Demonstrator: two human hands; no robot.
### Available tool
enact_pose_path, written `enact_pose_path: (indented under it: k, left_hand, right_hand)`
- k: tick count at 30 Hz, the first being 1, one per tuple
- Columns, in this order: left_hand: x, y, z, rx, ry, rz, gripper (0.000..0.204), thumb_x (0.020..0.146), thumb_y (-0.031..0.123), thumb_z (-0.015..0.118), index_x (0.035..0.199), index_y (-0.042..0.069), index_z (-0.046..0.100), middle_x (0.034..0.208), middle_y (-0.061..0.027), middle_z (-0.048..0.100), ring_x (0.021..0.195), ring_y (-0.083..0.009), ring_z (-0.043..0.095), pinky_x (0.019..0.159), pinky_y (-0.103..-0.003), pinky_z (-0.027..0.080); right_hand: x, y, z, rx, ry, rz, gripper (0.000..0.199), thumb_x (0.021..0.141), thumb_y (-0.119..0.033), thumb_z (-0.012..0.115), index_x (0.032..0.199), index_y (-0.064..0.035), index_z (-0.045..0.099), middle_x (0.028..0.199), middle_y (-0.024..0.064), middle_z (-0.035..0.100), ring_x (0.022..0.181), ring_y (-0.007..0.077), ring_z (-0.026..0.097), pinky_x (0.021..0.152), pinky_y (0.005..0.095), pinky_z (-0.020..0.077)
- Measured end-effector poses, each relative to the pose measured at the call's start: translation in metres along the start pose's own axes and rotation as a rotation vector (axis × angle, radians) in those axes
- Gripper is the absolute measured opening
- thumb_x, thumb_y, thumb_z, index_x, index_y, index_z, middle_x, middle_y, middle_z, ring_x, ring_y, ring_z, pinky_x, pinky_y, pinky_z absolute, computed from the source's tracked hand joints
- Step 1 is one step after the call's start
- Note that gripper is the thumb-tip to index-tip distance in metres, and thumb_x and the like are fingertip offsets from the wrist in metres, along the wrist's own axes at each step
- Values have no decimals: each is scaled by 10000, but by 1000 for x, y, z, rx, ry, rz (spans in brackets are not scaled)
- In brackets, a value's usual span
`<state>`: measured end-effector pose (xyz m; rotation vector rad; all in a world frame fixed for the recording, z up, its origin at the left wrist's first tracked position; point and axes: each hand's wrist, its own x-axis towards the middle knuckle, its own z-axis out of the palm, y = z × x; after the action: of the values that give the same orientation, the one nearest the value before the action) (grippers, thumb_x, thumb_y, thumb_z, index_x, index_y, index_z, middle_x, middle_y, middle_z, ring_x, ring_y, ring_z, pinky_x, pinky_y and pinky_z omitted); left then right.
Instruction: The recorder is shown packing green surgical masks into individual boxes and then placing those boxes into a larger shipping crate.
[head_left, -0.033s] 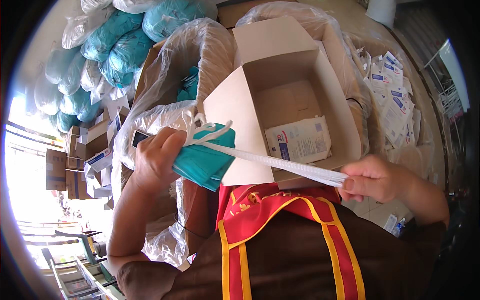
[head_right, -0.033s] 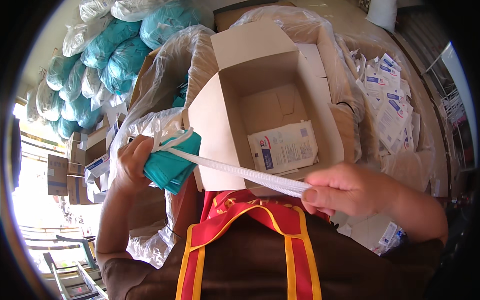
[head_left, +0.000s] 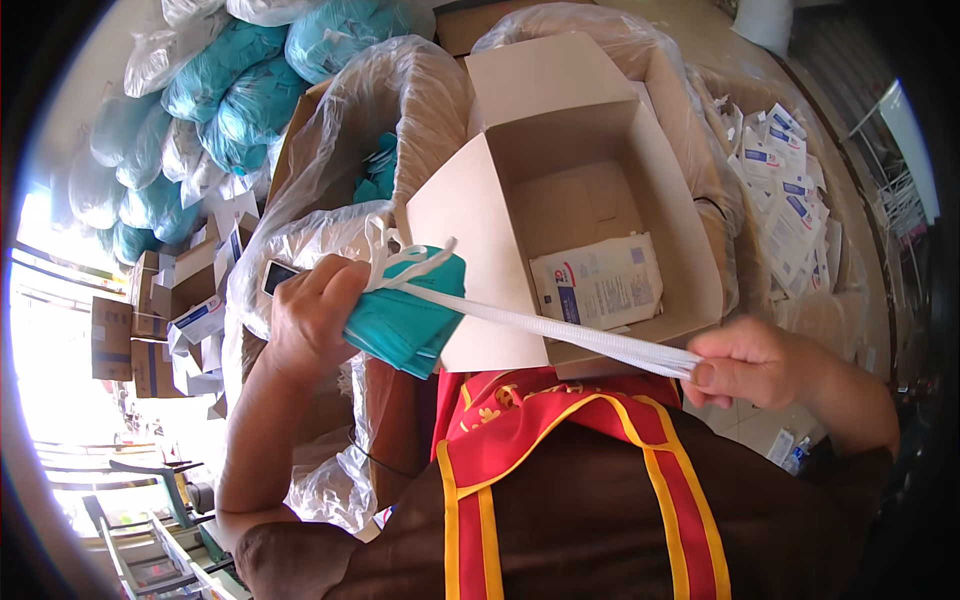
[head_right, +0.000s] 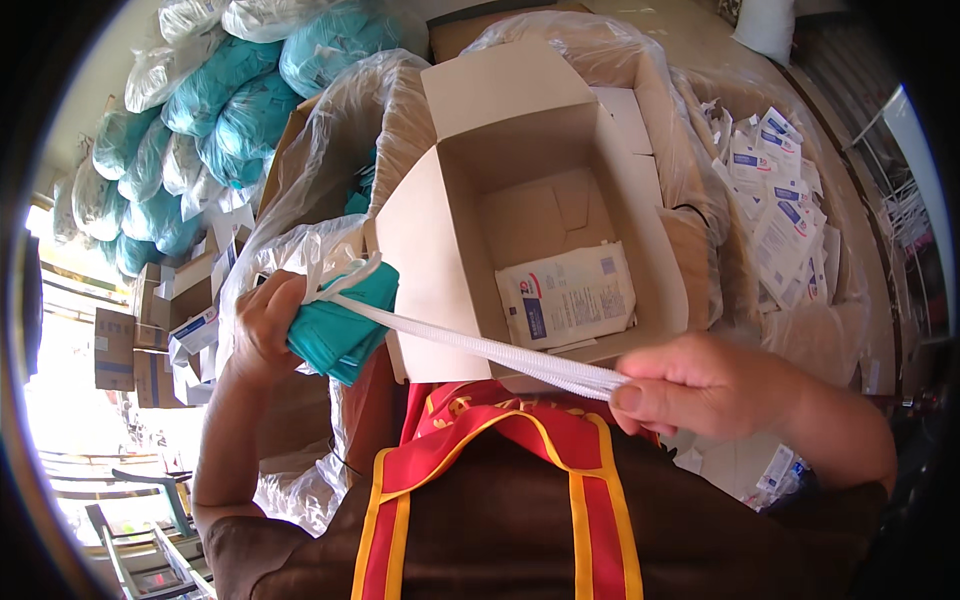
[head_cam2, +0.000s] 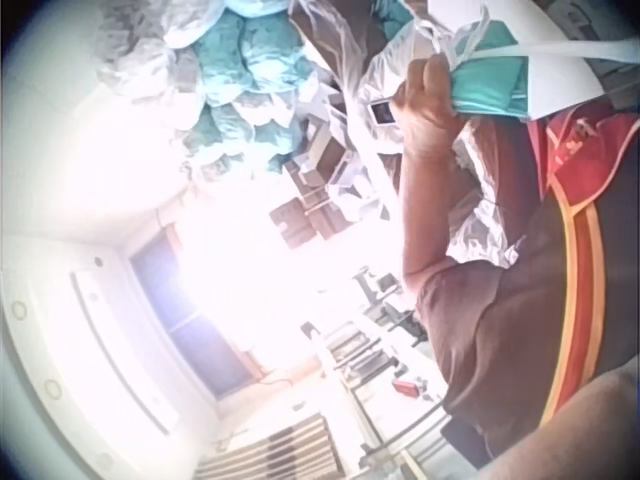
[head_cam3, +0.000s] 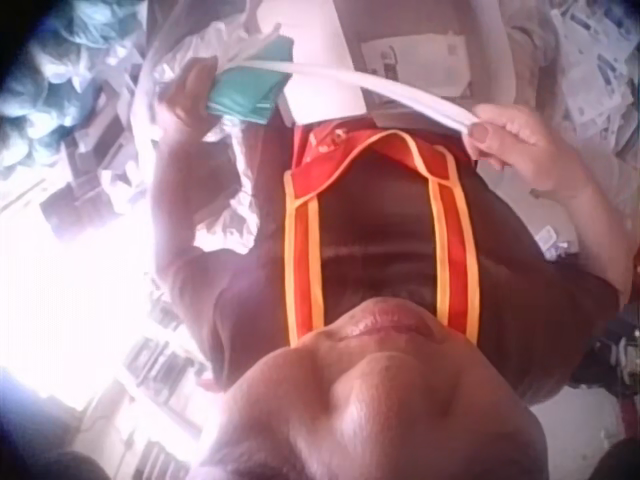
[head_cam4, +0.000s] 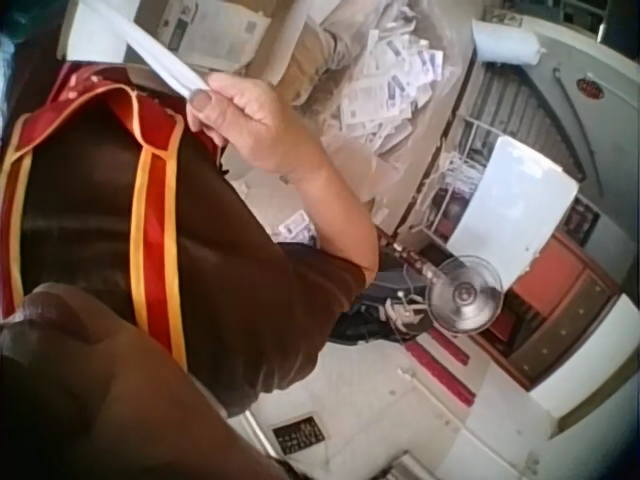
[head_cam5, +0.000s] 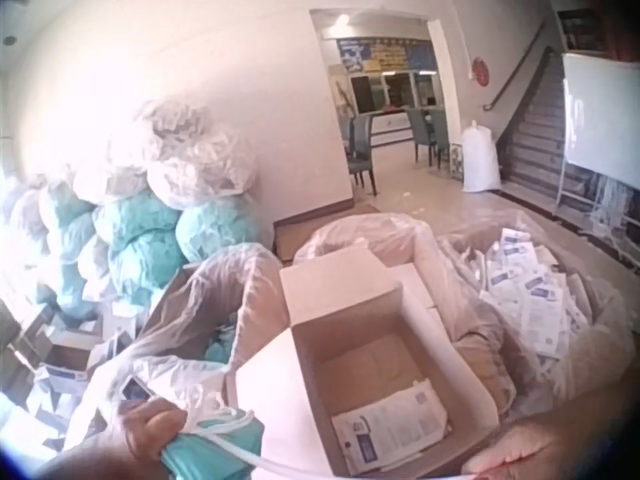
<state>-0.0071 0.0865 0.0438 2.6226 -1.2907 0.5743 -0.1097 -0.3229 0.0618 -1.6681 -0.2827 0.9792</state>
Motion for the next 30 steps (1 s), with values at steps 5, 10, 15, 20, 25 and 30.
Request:
enact_pose_path:
  k: [5, 10, 15, 20, 25, 30]
  left_hand:
    - [-9, -20, 16, 31, -7, -37, 305, 685, 145, 752, 937, 53, 608, 790, -114, 622, 659, -309, 662, 584, -367, 537]
    - [-77, -116, 8, 51, 265, -655, 248, 772, 68, 705, 1018, 55, 679, 846, -137, 700, 786, -307, 699, 681, -387, 533]
    - [10, -45, -3, -753, 401, -977, 238, 881, 88, 667, 1105, 8, 648, 949, -92, 698, 732, -157, 669, 631, -291, 530]
    - [63, 20, 3, -1455, 957, -860, 323, 966, 160, 584, 1239, -11, 560, 1042, -137, 693, 578, -128, 623, 470, -218, 484]
    - [84, 57, 6, -2027, 723, -411, 280, 1003, 208, 472, 1149, 10, 606, 918, -101, 703, 466, -93, 539, 537, -222, 505]
    - [122, 80, 8, -2302, 676, -269, 335, 1020, 321, 470, 1034, 28, 632, 810, -201, 672, 404, -86, 451, 450, -214, 419]
  right_hand:
    - [-16, 0, -6, 56, -10, 93, 320, 1020, -268, 483, 871, -20, 622, 673, -23, 527, 627, 53, 475, 593, 214, 402]
    - [-38, 33, -16, 484, 413, 33, 289, 992, -260, 526, 818, -38, 585, 613, -12, 484, 483, 52, 385, 434, 214, 307]
    - [26, 29, -6, 619, 220, -221, 340, 988, -323, 528, 824, -27, 555, 594, 27, 486, 449, 56, 370, 389, 206, 272]
    - [87, 20, -14, 514, 94, -453, 326, 1002, -328, 505, 883, -35, 584, 651, 19, 534, 462, 35, 385, 388, 189, 274]
    - [126, -20, -8, 342, 145, -406, 426, 1002, -442, 491, 1039, -42, 634, 686, -14, 546, 520, 16, 401, 423, 167, 269]
    - [154, -21, 13, 346, 96, -358, 610, 962, -611, 445, 1036, -53, 680, 682, -39, 530, 533, 28, 374, 461, 181, 267]
